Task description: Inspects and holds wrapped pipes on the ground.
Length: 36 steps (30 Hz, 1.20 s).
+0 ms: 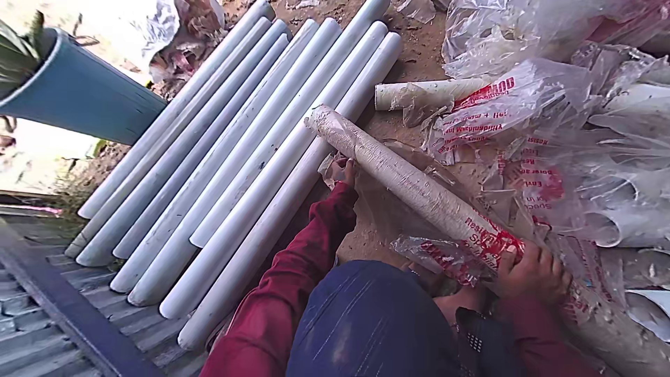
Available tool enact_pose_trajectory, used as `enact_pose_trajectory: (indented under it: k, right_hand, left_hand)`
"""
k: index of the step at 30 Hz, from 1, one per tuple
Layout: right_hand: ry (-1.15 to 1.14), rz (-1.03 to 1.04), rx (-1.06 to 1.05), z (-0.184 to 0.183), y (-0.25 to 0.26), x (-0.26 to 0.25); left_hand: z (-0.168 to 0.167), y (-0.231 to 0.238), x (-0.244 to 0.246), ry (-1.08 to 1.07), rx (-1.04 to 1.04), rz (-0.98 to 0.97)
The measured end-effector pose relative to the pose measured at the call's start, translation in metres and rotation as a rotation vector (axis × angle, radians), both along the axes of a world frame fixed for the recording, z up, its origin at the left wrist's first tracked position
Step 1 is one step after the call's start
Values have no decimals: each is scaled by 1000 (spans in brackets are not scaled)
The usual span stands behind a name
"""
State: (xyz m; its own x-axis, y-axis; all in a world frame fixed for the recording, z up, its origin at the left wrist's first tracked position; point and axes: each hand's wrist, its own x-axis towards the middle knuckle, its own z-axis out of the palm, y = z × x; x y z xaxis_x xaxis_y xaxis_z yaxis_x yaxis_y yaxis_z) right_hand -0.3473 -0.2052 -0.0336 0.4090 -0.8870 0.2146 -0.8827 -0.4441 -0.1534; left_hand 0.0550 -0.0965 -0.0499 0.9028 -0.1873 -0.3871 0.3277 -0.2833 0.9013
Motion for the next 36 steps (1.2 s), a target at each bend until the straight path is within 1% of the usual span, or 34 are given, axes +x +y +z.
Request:
enact_pose_trajectory:
  k: [2,6,8,9,12,17,21,22,28,31,34,36]
  right_hand:
    - [-6,10,21,3,-3,0]
    - [-13,17,26,4,-7,1]
    - [-9,13,11,5,-6,2]
    - [-15,14,7,4,-5,2]
    - [-19,10,-11,2,-4,2]
    - [-6,10,15,9,-4,5]
    - [5,9,15,9,-4,5]
    - [5,9,15,9,-4,4]
    - [-1,18,11,7,-5,4]
    - [-13,19,5,3,-5,1]
    - [-13,18,12,4,-5,1]
    - [-10,13,10,3,-5,1]
  left_hand:
    - [-3,9,-15,-105,80,-162]
    - [7,16,-17,-424,238,-343]
    - [12,17,-16,-540,304,-403]
    - [14,17,-17,-563,329,-420]
    - [10,20,-15,-644,337,-442]
    - [11,20,-13,-658,348,-475]
    - [19,18,-9,-527,457,-464]
    - [17,19,-8,-526,461,-460]
    - [2,26,-12,-748,245,-460]
    - [6,25,-12,-716,264,-471]
    - [7,23,-12,-732,280,-472]
    - [10,20,-12,-711,321,-495]
